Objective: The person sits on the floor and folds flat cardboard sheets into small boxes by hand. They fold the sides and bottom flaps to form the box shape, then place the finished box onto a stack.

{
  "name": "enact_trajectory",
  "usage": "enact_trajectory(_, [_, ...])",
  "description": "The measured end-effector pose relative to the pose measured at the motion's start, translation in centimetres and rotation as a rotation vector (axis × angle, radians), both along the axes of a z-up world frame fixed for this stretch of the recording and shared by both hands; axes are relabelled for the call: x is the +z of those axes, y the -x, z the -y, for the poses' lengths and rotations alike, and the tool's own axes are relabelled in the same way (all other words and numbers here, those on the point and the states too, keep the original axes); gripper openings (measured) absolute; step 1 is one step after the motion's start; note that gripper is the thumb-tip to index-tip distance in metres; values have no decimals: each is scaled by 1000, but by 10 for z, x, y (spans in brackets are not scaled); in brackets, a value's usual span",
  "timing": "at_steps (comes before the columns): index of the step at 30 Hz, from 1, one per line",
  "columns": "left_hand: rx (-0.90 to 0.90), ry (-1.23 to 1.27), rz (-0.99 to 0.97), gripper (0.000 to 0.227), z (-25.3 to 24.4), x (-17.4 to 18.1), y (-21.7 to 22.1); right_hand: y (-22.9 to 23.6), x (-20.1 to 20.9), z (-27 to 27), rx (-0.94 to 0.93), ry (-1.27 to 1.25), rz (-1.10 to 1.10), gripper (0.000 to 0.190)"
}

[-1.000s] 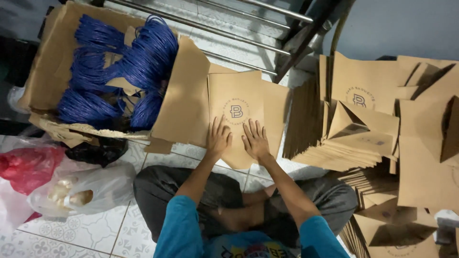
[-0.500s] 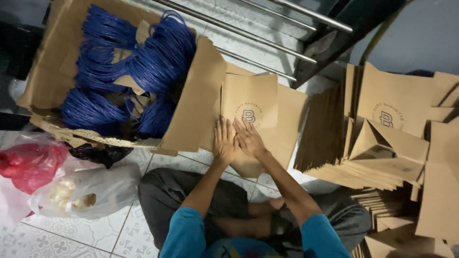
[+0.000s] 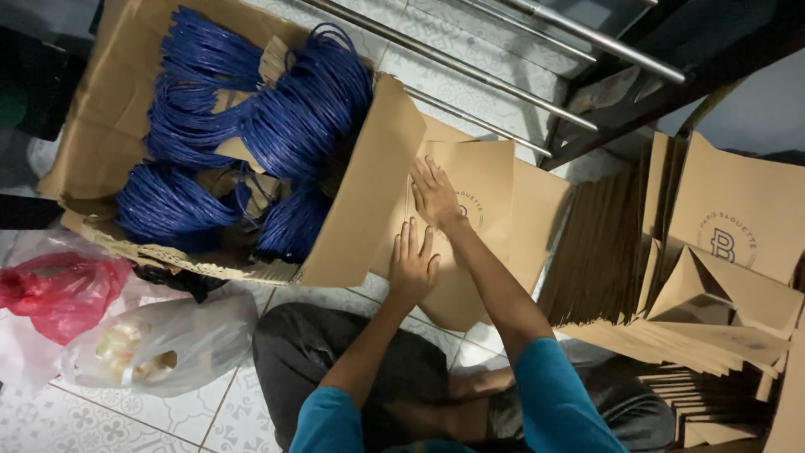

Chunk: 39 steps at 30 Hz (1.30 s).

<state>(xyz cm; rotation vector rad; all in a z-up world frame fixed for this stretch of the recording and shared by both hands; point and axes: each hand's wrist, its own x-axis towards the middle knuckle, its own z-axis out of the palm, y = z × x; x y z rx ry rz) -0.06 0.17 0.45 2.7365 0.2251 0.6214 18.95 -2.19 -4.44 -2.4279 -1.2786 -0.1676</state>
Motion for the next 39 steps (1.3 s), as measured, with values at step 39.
enact_trajectory(39, [-116,1435,30,31,1,71,-11,83,100,286,-717,-1089,-496,18])
